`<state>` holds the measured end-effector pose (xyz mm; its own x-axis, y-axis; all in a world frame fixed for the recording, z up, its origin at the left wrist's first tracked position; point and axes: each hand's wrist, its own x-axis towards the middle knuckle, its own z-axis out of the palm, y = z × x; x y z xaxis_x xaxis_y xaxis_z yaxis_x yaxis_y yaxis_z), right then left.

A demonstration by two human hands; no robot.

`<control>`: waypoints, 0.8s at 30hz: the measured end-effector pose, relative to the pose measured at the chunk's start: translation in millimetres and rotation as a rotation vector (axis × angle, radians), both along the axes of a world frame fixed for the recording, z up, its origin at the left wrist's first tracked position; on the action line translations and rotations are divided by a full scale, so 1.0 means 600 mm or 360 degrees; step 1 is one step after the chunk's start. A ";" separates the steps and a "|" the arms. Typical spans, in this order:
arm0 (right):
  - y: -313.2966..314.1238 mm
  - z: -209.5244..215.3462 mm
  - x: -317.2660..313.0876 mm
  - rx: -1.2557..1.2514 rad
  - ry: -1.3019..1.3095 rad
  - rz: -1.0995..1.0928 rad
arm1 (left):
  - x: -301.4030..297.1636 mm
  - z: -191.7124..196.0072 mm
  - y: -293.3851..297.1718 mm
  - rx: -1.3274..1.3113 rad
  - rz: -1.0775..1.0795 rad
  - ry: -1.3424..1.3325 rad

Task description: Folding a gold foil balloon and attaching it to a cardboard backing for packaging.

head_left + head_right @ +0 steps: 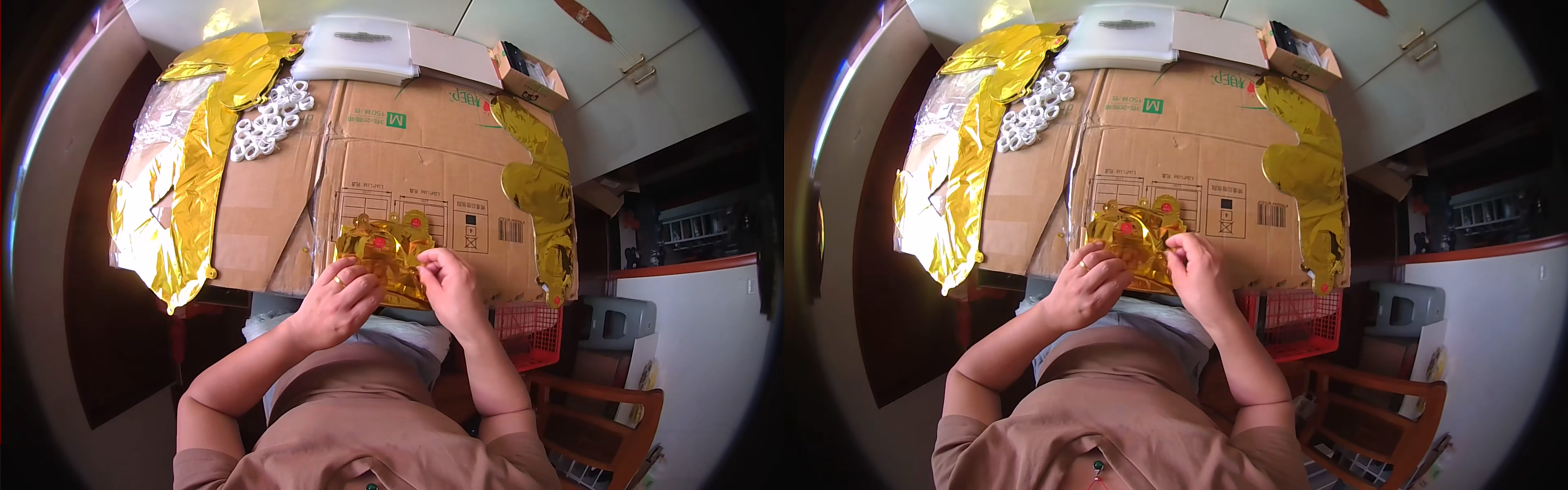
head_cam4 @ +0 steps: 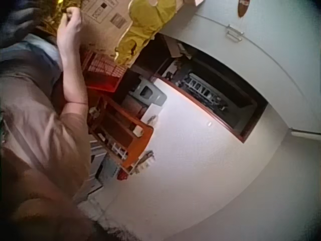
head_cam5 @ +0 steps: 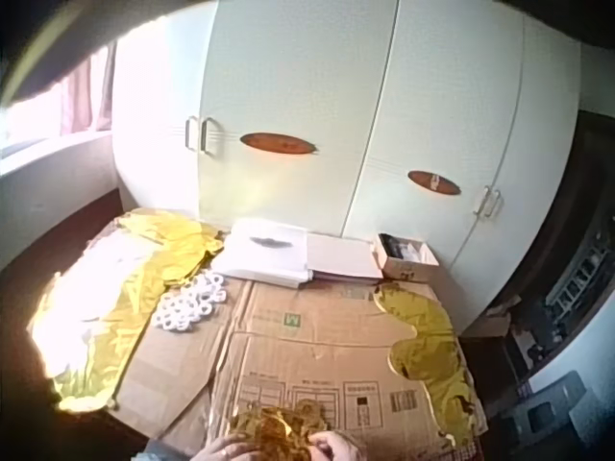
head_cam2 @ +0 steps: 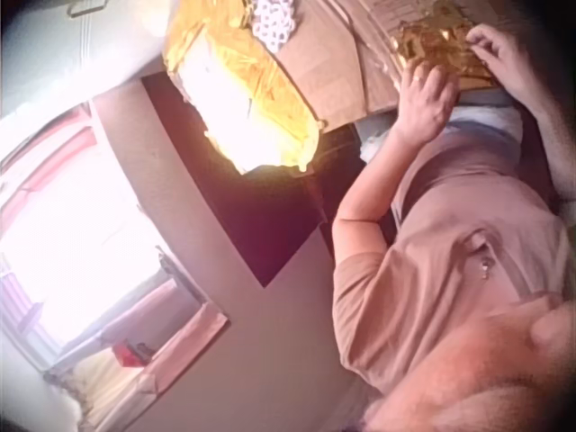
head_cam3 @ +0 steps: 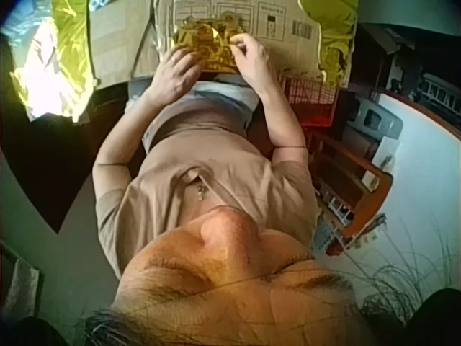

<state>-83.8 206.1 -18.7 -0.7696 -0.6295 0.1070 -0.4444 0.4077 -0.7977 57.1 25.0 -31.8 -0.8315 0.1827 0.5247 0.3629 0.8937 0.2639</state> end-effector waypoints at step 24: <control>0.026 -0.027 0.027 0.0262 0.1311 0.0816 | 0.013 0.000 -0.064 0.0159 -0.0062 -0.0318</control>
<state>-67.7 221.9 -35.1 -0.1233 -0.9214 0.3685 -0.9900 0.0887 -0.1097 64.9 -13.1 -32.1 -0.9139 0.1720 0.3676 0.3283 0.8459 0.4203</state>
